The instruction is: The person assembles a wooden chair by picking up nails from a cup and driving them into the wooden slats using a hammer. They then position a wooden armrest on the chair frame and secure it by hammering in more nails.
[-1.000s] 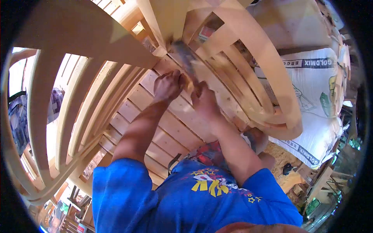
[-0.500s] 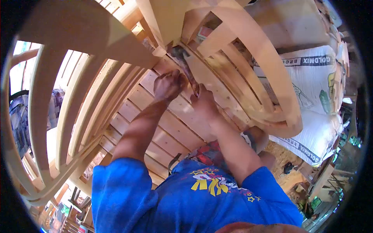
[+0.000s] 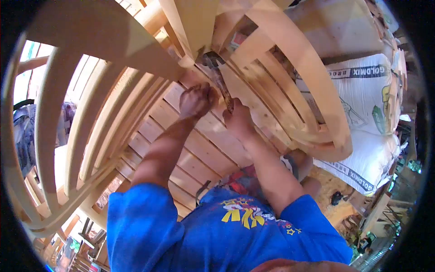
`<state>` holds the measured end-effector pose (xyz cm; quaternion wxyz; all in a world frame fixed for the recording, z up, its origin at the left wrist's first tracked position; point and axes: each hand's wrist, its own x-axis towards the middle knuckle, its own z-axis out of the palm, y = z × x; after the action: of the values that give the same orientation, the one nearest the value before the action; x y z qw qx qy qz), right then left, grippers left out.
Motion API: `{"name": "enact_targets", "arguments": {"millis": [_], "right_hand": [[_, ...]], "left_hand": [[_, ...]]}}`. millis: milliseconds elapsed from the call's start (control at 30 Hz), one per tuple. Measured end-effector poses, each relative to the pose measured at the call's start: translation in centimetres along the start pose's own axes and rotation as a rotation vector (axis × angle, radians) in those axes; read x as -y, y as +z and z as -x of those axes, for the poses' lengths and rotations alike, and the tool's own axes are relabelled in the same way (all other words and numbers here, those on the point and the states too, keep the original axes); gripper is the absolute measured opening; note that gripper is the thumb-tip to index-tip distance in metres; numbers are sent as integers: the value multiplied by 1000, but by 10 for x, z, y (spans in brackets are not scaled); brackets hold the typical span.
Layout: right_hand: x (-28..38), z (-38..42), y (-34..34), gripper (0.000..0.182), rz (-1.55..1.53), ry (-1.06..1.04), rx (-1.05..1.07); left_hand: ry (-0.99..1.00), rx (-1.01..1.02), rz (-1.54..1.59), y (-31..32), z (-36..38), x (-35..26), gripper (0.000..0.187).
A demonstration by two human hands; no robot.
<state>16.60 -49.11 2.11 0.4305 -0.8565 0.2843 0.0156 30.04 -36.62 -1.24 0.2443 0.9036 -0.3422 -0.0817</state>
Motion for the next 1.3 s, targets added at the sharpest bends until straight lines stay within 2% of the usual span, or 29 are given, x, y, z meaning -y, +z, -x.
{"name": "enact_targets", "arguments": {"millis": [67, 167, 233, 333, 400, 433, 533, 633, 700, 767, 833, 933, 967, 1067, 1167, 1267, 1300], "right_hand": [[27, 4, -20, 21, -67, 26, -37], [94, 31, -65, 21, -340, 94, -65], [83, 28, -51, 15, -405, -145, -208], [24, 11, -11, 18, -113, -281, -207], [13, 1, 1, 20, -31, 10, -33], [10, -2, -5, 34, 42, 33, 102], [35, 7, -21, 34, -61, 56, 25], [89, 27, -55, 31, -228, -11, -35], [51, 26, -31, 28, -228, -216, -34], [35, 17, -16, 27, -197, -209, -19], [36, 6, -9, 26, -138, 22, 5], [40, 1, -13, 26, 5, 104, 13], [41, 3, -13, 21, -50, 108, -84], [78, 18, -39, 22, -244, 88, -119], [59, 16, -19, 22, -262, 29, -120], [19, 3, 3, 23, 61, 29, 19], [22, 0, -3, 26, 52, 59, 46]], "left_hand": [[-13, -7, -27, -3, -11, 6, 21], [-5, -4, 1, -3, -7, 3, 22], [-3, -17, 38, -3, -7, 1, 22], [-16, 27, 40, -8, -6, 3, 21], [-29, 65, 45, -7, -4, 2, 20], [-36, 77, 53, -6, -2, 2, 20], [-37, 62, 25, -14, -16, 4, 20], [-65, 71, 89, -11, -6, 0, 20], [-9, 53, 93, -10, -5, 4, 20], [-17, 40, 98, -15, -6, 2, 19], [-19, 47, 87, -13, -5, 2, 19], [3, 41, 55, -14, -14, 6, 18], [4, 22, 67, -13, -13, 6, 18], [-39, 84, 54, -8, -9, 4, 19], [-9, 55, 58, -12, -8, 4, 19], [-2, 57, 68, -9, -3, 3, 20], [-10, 62, 45, -8, -2, 3, 19]]}}
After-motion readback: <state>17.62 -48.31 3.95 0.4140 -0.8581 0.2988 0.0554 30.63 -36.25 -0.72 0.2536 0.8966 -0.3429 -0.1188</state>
